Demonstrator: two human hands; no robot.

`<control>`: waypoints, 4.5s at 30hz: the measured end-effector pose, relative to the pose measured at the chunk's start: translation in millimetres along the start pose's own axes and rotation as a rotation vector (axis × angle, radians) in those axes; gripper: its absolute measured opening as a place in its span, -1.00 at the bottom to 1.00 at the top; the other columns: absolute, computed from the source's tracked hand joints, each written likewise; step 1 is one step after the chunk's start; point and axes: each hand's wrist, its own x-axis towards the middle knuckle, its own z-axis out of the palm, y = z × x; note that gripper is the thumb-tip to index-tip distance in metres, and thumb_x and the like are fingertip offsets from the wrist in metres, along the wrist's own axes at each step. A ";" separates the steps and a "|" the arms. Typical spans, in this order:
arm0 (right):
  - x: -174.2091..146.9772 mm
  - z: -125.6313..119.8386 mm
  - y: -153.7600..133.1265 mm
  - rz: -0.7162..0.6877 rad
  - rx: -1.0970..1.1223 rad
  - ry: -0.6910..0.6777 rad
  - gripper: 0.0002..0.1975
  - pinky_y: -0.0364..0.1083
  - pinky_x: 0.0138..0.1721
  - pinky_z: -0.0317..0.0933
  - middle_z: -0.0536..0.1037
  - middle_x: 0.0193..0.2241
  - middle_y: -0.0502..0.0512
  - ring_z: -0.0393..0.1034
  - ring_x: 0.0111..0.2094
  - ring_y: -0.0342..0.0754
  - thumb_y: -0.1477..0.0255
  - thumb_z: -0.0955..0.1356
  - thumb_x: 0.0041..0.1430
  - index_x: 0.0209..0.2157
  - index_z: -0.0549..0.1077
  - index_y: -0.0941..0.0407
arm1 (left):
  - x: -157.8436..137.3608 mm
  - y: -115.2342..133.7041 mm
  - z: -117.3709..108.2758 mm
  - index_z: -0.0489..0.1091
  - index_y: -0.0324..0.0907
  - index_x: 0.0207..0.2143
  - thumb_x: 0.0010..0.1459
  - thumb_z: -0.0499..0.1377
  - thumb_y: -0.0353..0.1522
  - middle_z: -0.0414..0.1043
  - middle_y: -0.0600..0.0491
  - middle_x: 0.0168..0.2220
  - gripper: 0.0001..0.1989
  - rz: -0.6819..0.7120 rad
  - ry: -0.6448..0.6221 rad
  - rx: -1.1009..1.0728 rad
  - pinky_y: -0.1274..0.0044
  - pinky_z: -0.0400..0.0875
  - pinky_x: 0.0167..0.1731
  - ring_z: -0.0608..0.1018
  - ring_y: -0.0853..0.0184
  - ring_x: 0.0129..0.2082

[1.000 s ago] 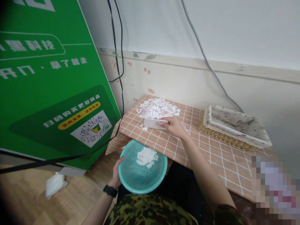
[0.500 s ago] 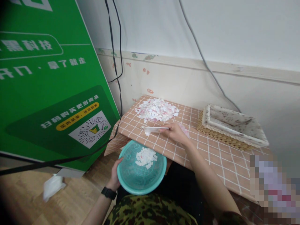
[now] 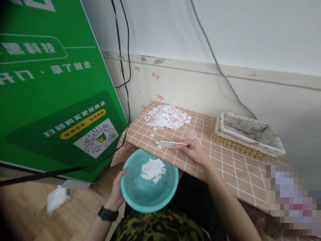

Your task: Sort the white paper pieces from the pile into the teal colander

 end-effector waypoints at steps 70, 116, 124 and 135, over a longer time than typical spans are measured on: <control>89.5 41.1 -28.7 -0.117 -0.085 0.091 -0.67 -0.16 -0.49 0.07 0.52 -0.53 0.04 0.30 -0.52 -0.12 0.24 0.26 0.15 -0.38 0.54 0.18 | -1.1 16.2 5.8 0.49 -0.32 -0.35 -0.01 0.20 -0.39 0.57 -0.08 -0.42 -0.83 0.014 -0.017 0.019 0.41 0.46 -0.33 0.57 0.22 -0.44; 88.2 43.5 -40.2 -0.137 -0.145 0.061 -0.71 -0.16 -0.49 0.08 0.55 -0.51 0.04 0.32 -0.54 -0.13 0.27 0.27 0.15 -0.32 0.55 0.13 | -2.6 17.2 5.4 0.48 -0.32 -0.40 -0.02 0.21 -0.40 0.56 -0.05 -0.47 -0.86 0.003 -0.038 -0.001 0.45 0.44 -0.38 0.55 0.26 -0.50; 91.9 43.4 -36.1 -0.149 -0.164 0.102 -0.73 -0.15 -0.46 0.12 0.57 -0.46 0.06 0.35 -0.50 -0.12 0.29 0.27 0.15 -0.33 0.55 0.13 | -5.4 18.7 9.5 0.49 -0.32 -0.41 -0.02 0.20 -0.41 0.56 -0.07 -0.46 -0.87 -0.001 -0.028 -0.009 0.43 0.45 -0.35 0.56 0.24 -0.48; 90.5 35.0 -35.2 -0.180 -0.172 -0.043 -0.77 -0.13 -0.39 0.17 0.59 -0.40 0.07 0.41 -0.44 -0.08 0.33 0.28 0.15 -0.30 0.55 0.09 | -6.6 18.1 9.3 0.48 -0.31 -0.39 -0.03 0.20 -0.41 0.56 -0.06 -0.46 -0.86 0.015 -0.010 0.009 0.44 0.45 -0.38 0.56 0.25 -0.49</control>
